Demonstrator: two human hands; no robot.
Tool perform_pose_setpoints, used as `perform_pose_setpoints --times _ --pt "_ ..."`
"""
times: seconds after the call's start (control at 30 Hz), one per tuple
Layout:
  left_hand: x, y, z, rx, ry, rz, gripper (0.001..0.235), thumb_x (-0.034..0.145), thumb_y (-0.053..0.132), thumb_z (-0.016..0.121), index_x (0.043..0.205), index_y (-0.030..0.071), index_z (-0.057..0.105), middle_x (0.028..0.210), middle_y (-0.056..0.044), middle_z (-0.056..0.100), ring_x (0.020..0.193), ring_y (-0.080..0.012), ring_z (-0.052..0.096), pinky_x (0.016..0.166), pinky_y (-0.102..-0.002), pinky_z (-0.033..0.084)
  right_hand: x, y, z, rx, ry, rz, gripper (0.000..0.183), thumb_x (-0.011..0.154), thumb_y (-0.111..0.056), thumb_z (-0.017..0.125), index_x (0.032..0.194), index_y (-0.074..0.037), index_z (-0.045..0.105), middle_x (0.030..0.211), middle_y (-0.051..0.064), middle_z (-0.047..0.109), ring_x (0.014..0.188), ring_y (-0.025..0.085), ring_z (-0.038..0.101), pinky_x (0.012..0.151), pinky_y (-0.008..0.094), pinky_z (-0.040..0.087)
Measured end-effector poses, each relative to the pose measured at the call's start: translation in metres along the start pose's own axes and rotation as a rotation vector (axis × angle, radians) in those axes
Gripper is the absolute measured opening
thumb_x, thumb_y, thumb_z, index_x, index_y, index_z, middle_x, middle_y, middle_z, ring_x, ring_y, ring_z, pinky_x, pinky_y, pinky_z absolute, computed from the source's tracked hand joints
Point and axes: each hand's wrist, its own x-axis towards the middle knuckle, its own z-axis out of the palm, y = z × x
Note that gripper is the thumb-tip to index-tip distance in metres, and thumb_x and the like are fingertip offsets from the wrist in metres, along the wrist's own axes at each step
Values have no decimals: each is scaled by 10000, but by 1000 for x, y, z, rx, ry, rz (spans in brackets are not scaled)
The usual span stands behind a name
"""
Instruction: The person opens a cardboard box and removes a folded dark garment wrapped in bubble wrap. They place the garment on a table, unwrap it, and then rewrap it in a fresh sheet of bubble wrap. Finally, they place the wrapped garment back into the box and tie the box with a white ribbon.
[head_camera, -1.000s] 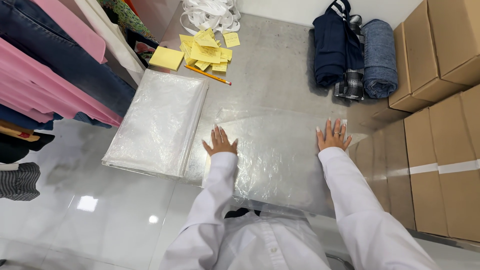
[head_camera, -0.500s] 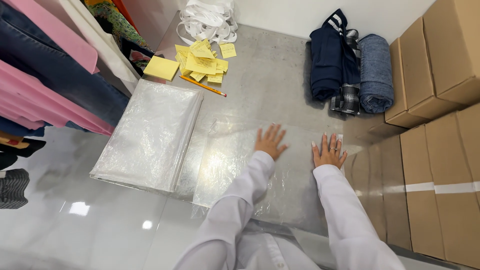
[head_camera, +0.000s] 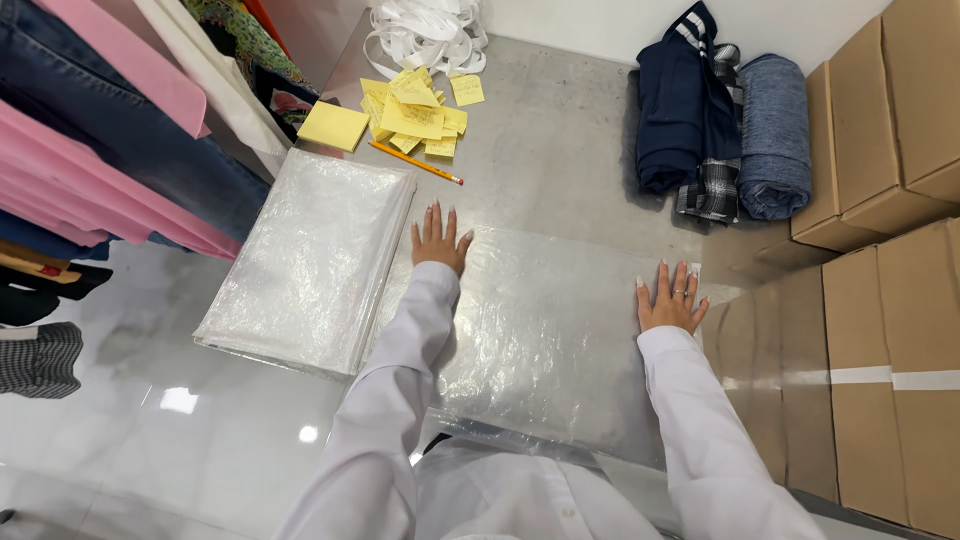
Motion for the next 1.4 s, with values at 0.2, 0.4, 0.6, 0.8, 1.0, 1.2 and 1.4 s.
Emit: perform_pose_setpoints --times 0.2,0.4,0.6,0.8,1.0,1.2,1.4 --pt "-72 64 -11 -66 -123 181 705 1056 611 221 1644 241 106 1721 -100 -22 1586 -268 -12 1260 -564 2 15 3 2 2 9 22 696 1034 -716 150 1625 -348 154 1728 2 35 1584 227 8 1220 614 40" --pt "-86 53 7 -112 -90 246 731 1022 676 203 1636 286 129 1724 -51 -22 1583 -249 -45 1246 -584 -49 57 13 -3 -29 -56 60 690 1026 -711 157 1628 -375 127 1728 -8 8 1584 229 -4 1203 675 34" --pt "-80 37 18 -97 71 219 699 1023 694 181 1621 332 193 1720 -5 67 1577 -224 26 1245 -576 -46 68 -22 32 38 37 -80 664 1002 -476 431 1580 -160 353 1643 160 278 1533 359 194 1190 631 177" --pt "-80 33 12 -59 45 182 686 1007 714 181 1612 391 177 1720 46 59 1579 -203 8 1228 -621 -54 -75 -107 49 179 20 -565 612 981 -391 513 1543 -176 402 1638 128 302 1510 354 276 1197 587 235" --pt "-74 8 15 -43 46 126 700 1003 740 132 1618 405 149 1723 37 41 1582 -205 -16 1239 -603 -51 -99 -15 39 57 114 -318 623 1009 -485 476 1576 -249 373 1669 105 268 1528 340 258 1174 659 222" --pt "-46 36 54 -33 37 19 704 1021 646 295 1620 280 241 1715 -68 121 1575 -263 111 1245 -606 43 -94 73 35 23 119 -121 647 1036 -613 312 1611 -321 248 1724 37 115 1567 285 144 1234 589 149" --pt "-157 177 86 -133 -41 393 668 1035 551 364 1614 249 223 1698 -113 142 1571 -318 113 1210 -669 98 -92 74 41 25 105 -105 655 1031 -643 279 1616 -362 189 1723 3 74 1570 259 110 1252 575 104"
